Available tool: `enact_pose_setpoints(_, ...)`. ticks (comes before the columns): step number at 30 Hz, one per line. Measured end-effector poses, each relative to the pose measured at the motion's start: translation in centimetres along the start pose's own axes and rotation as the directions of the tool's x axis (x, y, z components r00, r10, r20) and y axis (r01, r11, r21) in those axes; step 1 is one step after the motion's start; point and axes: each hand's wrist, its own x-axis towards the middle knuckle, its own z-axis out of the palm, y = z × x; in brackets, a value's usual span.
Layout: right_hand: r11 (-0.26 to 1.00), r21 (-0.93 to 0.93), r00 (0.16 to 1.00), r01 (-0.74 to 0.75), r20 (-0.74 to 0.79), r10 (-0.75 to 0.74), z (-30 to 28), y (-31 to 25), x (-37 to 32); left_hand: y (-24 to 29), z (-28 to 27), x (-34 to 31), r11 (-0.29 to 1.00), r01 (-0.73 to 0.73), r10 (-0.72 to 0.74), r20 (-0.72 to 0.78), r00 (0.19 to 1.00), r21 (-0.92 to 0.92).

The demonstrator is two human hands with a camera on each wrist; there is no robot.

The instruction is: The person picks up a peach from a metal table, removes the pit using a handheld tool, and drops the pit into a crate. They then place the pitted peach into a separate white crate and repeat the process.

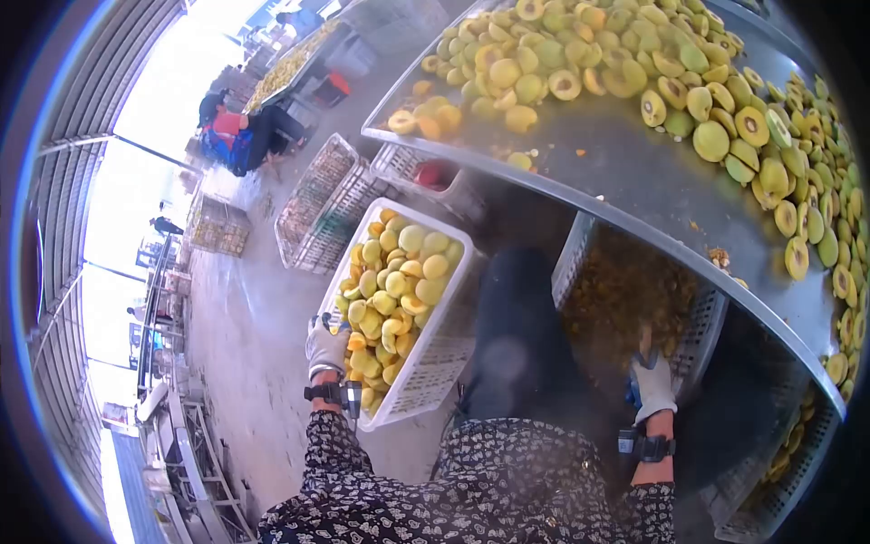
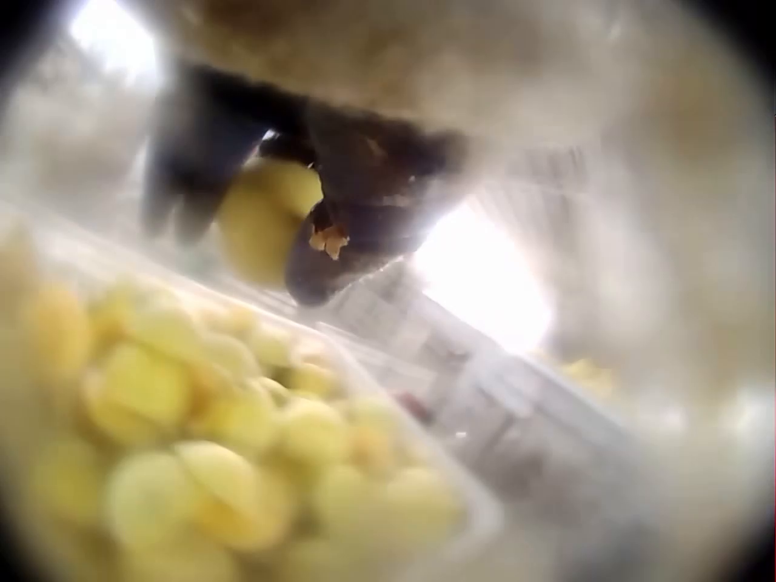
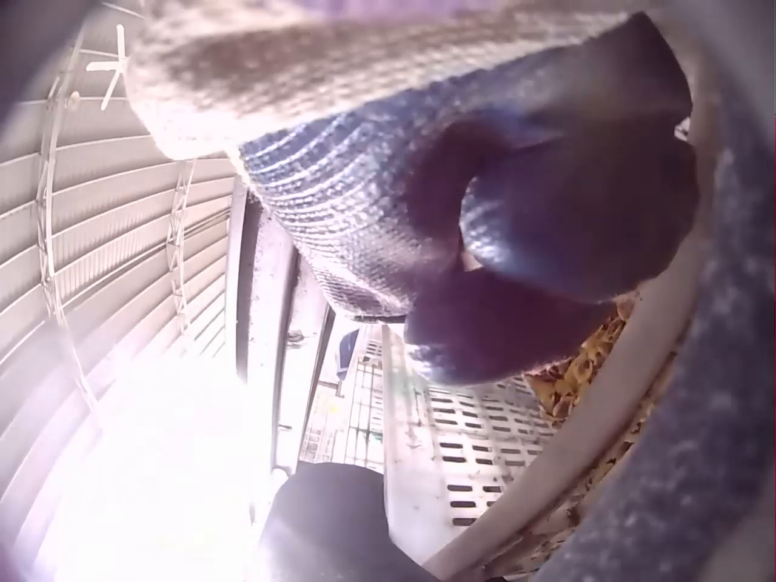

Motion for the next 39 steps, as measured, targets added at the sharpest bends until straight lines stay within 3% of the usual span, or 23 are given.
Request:
enact_pose_setpoints(2, 0.994, -0.07, 0.996, -0.081, -0.055, 0.077, -1.0, -1.1, -2.0, 3.3, -0.5, -0.4, 0.998, 0.009, -0.013, -0.075, 0.997, -0.057)
enact_pose_setpoints(3, 0.976, -0.206, 0.995, 0.066, -0.06, -0.08, 0.3, 0.5, 0.1, 4.3, -0.9, -0.1, 0.998, -0.013, 0.009, -0.062, 0.998, -0.061)
enact_pose_setpoints(4, 0.928, -0.336, 0.975, 0.163, -0.091, -0.204, 0.4, -1.0, -1.2, 6.5, -0.7, 0.7, 0.96, -0.164, 0.153, -0.069, 0.986, -0.229)
enact_pose_setpoints(5, 0.978, -0.202, 0.998, 0.044, -0.035, -0.052, -0.1, -2.0, -2.6, 9.9, -0.3, 1.0, 0.86, -0.316, 0.311, -0.078, 0.947, -0.401)
enact_pose_setpoints(6, 0.925, -0.328, 0.97, 0.192, -0.08, -0.229, -0.2, -2.8, -3.4, 14.2, -0.1, 1.0, 0.753, -0.387, 0.404, -0.09, 0.91, -0.532)
enact_pose_setpoints(7, 0.943, -0.309, 0.986, 0.12, -0.071, -0.149, -0.5, -3.4, -3.8, 19.3, -0.4, 0.5, 0.618, -0.431, 0.492, -0.104, 0.864, -0.657)
enact_pose_setpoints(9, 0.995, -0.018, 0.995, 0.096, -0.015, -0.097, -2.1, -4.3, -5.2, 33.5, -2.9, -4.2, 0.128, -0.256, 0.73, -0.083, 0.678, -0.958)
enact_pose_setpoints(13, 0.981, 0.177, 0.996, 0.079, -0.059, -0.069, -4.3, -6.8, -7.4, 47.6, -5.2, -12.7, 0.004, -0.281, 0.907, -0.114, 0.405, -0.96)
enact_pose_setpoints(15, 0.99, 0.108, 0.996, 0.088, -0.039, -0.084, -4.6, -6.4, -7.1, 53.3, -4.2, -15.8, -0.002, -0.362, 0.967, -0.094, 0.235, -0.932)
enact_pose_setpoints(16, 0.991, 0.11, 0.997, 0.075, -0.04, -0.071, -4.6, -6.4, -7.1, 55.7, -4.0, -17.6, 0.034, -0.471, 0.976, -0.071, 0.203, -0.881)
enact_pose_setpoints(17, 0.992, 0.113, 0.998, 0.062, -0.039, -0.058, -4.6, -6.3, -7.1, 57.9, -3.8, -19.2, 0.064, -0.576, 0.984, -0.046, 0.175, -0.815)
enact_pose_setpoints(19, 0.99, 0.136, 0.999, 0.037, 0.019, -0.04, -4.7, -6.7, -7.2, 61.6, -2.4, -21.9, -0.047, -0.777, 0.987, -0.151, 0.062, -0.628)
enact_pose_setpoints(21, 0.994, 0.02, 0.994, 0.111, -0.024, -0.111, -4.7, -6.5, -7.2, 63.6, -1.5, -24.2, -0.195, -0.857, 0.964, -0.256, -0.077, -0.478)
enact_pose_setpoints(23, 0.989, -0.047, 0.99, 0.139, -0.025, -0.14, -4.3, -6.0, -6.7, 64.8, -1.2, -25.6, -0.238, -0.898, 0.966, -0.188, -0.178, -0.369)
enact_pose_setpoints(27, 0.986, -0.068, 0.988, 0.15, -0.024, -0.151, -3.8, -5.5, -6.1, 65.1, -1.9, -26.4, -0.162, -0.916, 0.979, 0.057, -0.196, -0.368)
enact_pose_setpoints(29, 0.982, -0.092, 0.985, 0.166, -0.025, -0.169, -3.7, -5.6, -6.0, 64.5, -0.9, -25.2, -0.166, -0.904, 0.98, 0.034, -0.195, -0.394)
enact_pose_setpoints(31, 0.989, 0.064, 0.989, 0.134, -0.073, -0.129, -3.9, -5.8, -6.3, 63.0, -1.4, -23.9, -0.004, -0.706, 0.993, 0.078, -0.084, -0.709)
enact_pose_setpoints(32, 0.984, 0.109, 0.987, 0.138, -0.094, -0.128, -4.0, -5.8, -6.5, 61.6, -1.8, -23.1, 0.122, -0.4, 0.992, 0.127, 0.016, -0.908)
enact_pose_setpoints(33, 0.978, 0.156, 0.986, 0.14, -0.113, -0.124, -4.1, -6.0, -6.9, 60.3, -2.6, -21.3, 0.193, -0.088, 0.981, 0.193, 0.006, -0.977)
enact_pose_setpoints(35, 0.968, 0.248, 0.998, 0.045, -0.06, -0.031, -3.9, -5.7, -6.4, 56.6, -4.2, -18.5, 0.176, 0.232, 0.972, 0.206, 0.11, -0.957)
enact_pose_setpoints(36, 0.951, 0.31, 1.0, -0.007, -0.017, 0.013, -4.5, -6.4, -6.9, 54.7, -3.9, -16.7, 0.161, 0.437, 0.971, 0.22, 0.09, -0.885)
enact_pose_setpoints(38, 0.93, 0.363, 0.997, 0.06, -0.074, -0.035, -4.2, -6.5, -7.0, 50.5, -3.3, -14.3, 0.102, 0.774, 0.979, 0.202, 0.034, -0.625)
enact_pose_setpoints(39, 0.919, 0.378, 0.991, 0.11, -0.11, -0.074, -4.2, -6.5, -7.1, 48.5, -2.9, -14.1, 0.017, 0.855, 0.969, 0.219, 0.113, -0.518)
